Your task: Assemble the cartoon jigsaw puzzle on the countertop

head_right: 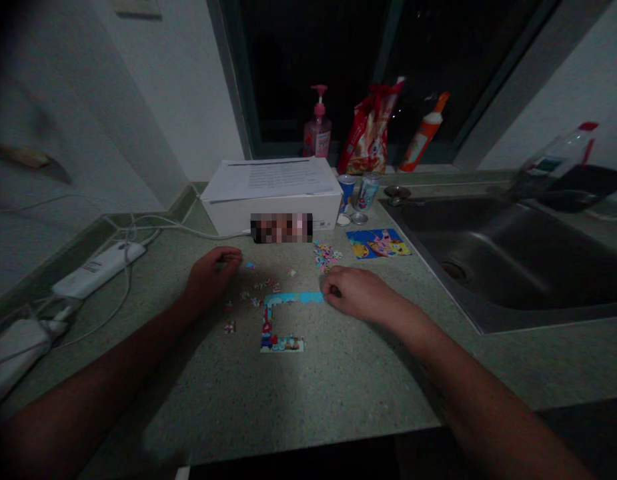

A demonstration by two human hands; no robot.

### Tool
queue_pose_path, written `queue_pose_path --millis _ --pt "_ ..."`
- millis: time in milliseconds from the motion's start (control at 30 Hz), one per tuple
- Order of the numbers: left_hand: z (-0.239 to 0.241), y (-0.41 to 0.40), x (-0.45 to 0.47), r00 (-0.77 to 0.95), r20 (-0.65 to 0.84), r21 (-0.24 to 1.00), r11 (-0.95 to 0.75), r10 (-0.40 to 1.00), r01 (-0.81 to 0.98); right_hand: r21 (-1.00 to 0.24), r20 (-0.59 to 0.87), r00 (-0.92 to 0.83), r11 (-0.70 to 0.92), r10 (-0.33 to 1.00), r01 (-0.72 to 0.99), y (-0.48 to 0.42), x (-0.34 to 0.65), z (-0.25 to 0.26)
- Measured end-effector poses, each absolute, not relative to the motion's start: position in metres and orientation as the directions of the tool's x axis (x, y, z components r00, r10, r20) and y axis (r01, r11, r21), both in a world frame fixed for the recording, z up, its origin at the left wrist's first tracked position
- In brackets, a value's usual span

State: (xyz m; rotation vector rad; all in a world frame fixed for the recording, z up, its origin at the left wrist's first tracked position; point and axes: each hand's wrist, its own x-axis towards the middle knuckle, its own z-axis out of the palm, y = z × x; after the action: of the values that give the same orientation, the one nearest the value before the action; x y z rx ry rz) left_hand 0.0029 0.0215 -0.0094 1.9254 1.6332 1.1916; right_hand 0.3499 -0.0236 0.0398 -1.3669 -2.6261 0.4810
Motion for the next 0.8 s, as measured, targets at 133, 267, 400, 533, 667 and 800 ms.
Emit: queue_pose_path --millis 133,267,400,533,667,800 --pt "-0.010 0.022 0.003 -0.020 0.374 0.723 -0.278 0.927 0.633 -0.319 -0.007 -0.540 0.510 0.842 0.799 -0.019 0.352 0.043" --pt "-0.011 0.023 0.002 -0.022 0.370 0.737 -0.279 0.929 0.615 -0.239 0.017 -0.438 0.430 0.899 0.871 -0.012 0.364 0.041" --pt "-0.011 0.023 0.002 -0.024 0.365 0.735 -0.272 0.931 0.621 -0.174 -0.060 -0.385 0.371 0.921 0.912 -0.009 0.372 0.034" --pt "-0.013 0.024 0.001 -0.007 0.365 0.723 -0.279 0.931 0.632 -0.154 -0.076 -0.370 0.356 0.926 0.922 -0.010 0.374 0.030" --pt "-0.016 0.024 -0.002 0.064 0.374 0.661 -0.314 0.925 0.681 -0.147 -0.073 -0.365 0.352 0.928 0.924 -0.010 0.373 0.029" --pt "-0.017 0.024 -0.002 0.233 0.391 0.483 -0.414 0.890 0.772 -0.133 -0.066 -0.362 0.351 0.930 0.927 -0.011 0.370 0.030"
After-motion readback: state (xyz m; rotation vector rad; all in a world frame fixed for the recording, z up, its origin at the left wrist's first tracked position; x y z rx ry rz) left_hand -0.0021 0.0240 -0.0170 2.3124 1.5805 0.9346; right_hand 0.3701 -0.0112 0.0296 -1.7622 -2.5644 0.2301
